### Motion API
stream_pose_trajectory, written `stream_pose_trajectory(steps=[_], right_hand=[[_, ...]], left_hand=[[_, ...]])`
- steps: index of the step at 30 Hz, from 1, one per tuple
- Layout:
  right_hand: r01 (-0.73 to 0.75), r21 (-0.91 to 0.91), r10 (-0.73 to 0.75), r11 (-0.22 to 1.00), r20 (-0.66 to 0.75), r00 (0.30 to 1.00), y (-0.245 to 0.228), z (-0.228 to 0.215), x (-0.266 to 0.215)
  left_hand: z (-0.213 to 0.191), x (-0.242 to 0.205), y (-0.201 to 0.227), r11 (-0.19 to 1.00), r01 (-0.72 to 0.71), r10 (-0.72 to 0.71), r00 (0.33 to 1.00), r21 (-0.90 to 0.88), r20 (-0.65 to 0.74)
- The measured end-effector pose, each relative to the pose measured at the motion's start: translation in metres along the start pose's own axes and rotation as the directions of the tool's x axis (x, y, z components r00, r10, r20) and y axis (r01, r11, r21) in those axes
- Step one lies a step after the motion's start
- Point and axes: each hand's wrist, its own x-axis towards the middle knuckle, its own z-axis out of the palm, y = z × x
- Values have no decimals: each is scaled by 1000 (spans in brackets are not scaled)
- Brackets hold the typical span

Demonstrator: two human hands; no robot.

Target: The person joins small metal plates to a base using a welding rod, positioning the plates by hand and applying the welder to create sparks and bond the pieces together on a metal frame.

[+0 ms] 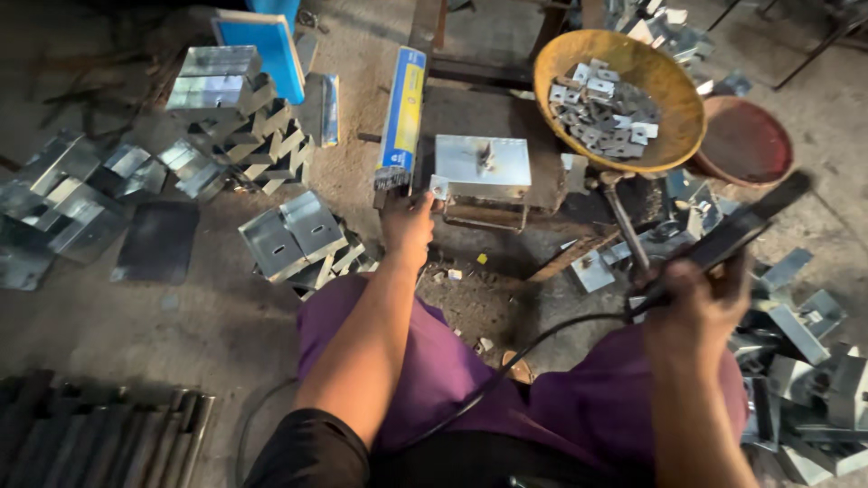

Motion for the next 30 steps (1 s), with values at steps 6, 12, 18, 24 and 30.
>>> stream_pose_trajectory(steps=[6, 12, 18, 24, 30], right_hand=[[98, -396, -75, 913, 74, 994, 11, 39, -24], [63, -407, -36, 911, 75, 997, 16, 35, -24], [4, -240, -7, 971, -8, 1000, 30, 19, -14], [38, -453, 10, 891, 103, 995, 22, 37, -13], [70, -569, 33, 819, 168, 985, 11, 60, -25]], left_hand=[[6, 11, 2, 992, 1, -8, 998, -124, -55], [20, -18, 43, 892, 22, 64, 983, 451, -174], [21, -23, 60, 778, 128, 54, 962, 616, -267], [18, 4, 7, 850, -23, 106, 986, 526, -128], [23, 27, -39, 871, -224, 293, 951, 437, -97]])
